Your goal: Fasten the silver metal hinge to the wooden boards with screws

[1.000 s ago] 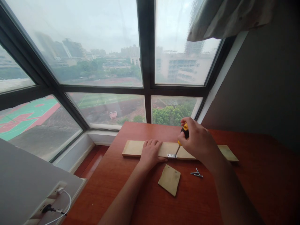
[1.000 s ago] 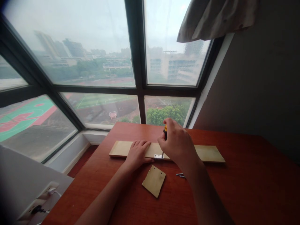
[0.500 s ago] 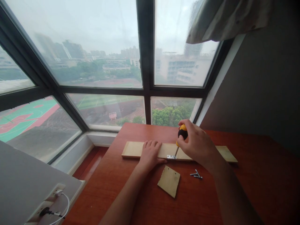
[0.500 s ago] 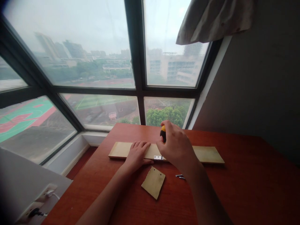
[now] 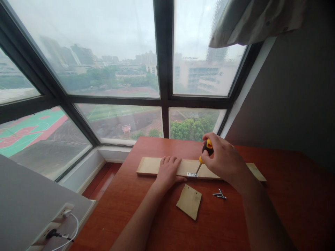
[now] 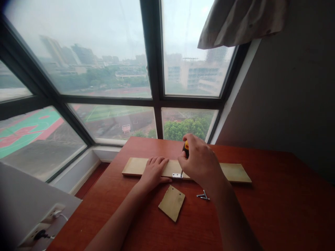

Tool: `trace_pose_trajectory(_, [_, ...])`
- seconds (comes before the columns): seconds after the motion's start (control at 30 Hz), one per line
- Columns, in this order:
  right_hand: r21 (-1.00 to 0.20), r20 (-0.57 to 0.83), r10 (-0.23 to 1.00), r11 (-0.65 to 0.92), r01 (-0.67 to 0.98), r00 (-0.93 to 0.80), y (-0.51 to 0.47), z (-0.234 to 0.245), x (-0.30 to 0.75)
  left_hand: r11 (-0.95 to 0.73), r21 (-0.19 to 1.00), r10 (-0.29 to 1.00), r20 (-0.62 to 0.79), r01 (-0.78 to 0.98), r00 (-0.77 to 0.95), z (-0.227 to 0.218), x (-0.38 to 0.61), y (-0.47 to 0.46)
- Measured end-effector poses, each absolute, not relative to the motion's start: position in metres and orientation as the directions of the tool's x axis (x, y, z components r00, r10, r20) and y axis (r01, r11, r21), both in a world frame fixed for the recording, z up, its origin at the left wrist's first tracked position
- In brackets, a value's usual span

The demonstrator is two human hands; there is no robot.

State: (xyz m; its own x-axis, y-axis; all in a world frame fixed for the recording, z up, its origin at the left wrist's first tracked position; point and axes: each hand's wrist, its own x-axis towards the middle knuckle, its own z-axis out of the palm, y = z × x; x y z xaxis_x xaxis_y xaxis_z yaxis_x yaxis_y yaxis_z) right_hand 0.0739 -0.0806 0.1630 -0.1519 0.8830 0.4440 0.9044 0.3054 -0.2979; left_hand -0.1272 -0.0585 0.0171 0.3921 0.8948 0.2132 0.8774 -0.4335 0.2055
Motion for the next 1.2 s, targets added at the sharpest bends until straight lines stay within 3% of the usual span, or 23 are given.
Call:
trace_pose_trajectory(0.2, [-0.221,0.434,0.896,0.209,0.952,-0.096,-0.082,0.167,0.0706,-0.433,0.208,0.895,0.213,0.877,0.392,0.0161,-0.1277,-0.0579])
trace_pose_trajectory(0.47, [-0.283,0.431,0.878,0.351,0.893,-0.209,-0.0818,0.1645,0.074,-0.44,0.206,0.892,0.213,0.874,0.398,0.0171,-0.1283,-0.0581])
trace_pose_trajectory(0.67, [-0.242,0.454,0.883,0.248,0.938,-0.117,-0.0824,0.1667,0.0704,-0.444,0.212,0.89,0.221,0.871,0.4,0.0172,-0.1289,-0.0575])
trace_pose_trajectory(1.0, [-0.277,0.486,0.845,0.392,0.877,-0.225,-0.0808,0.1615,0.0726,-0.438,0.246,0.895,0.209,0.865,0.394,0.0184,-0.1283,-0.0557])
trace_pose_trajectory(1.2, [-0.204,0.442,0.885,0.255,0.945,-0.143,-0.0831,0.1668,0.0716,-0.435,0.248,0.897,0.203,0.866,0.392,0.0195,-0.1288,-0.0564])
